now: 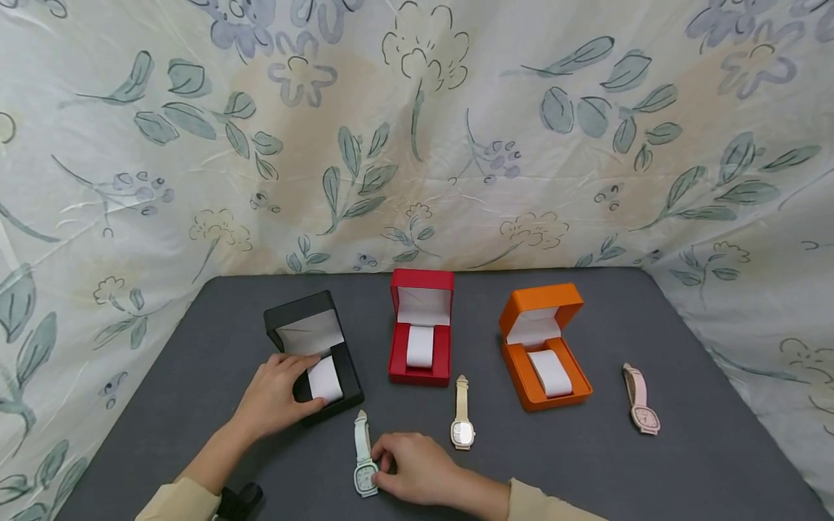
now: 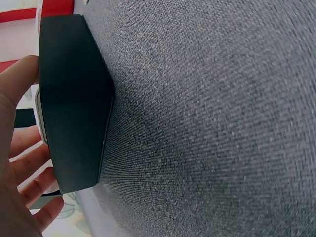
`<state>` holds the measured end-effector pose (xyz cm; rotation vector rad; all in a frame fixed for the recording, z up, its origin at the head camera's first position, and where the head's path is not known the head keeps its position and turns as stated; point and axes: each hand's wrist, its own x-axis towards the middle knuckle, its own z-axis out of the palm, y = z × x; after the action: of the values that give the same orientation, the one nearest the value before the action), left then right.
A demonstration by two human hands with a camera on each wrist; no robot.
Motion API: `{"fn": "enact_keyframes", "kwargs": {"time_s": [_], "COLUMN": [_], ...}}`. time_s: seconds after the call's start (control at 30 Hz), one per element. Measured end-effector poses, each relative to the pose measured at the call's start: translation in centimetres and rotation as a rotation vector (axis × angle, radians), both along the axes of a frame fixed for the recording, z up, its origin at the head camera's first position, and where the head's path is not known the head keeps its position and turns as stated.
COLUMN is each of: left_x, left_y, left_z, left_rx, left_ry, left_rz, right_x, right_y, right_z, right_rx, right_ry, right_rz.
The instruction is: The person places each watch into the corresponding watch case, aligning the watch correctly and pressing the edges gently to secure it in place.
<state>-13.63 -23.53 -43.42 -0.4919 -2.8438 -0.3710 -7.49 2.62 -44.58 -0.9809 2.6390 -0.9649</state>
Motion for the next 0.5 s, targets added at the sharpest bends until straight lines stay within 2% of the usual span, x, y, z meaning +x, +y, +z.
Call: {"fn": "enact_keyframes", "kwargs": {"time_s": [0.33, 0.5], "left_x": [-0.18, -0.24], "left_y": [0.04, -0.01], "left_z": [0.02, -0.03], "left_rx": [-0.006, -0.002], "left_ry": [0.019, 0.024], "left_rz": [-0.018, -0.025], "right_x": [-0.06, -0.19], "right_y": [-0.64, -0.74], "right_z": [-0.14, -0.44], "right_rx": [-0.013, -0.058], "right_ry": [0.011, -0.053], "right_rz": [-0.012, 0.007]}}
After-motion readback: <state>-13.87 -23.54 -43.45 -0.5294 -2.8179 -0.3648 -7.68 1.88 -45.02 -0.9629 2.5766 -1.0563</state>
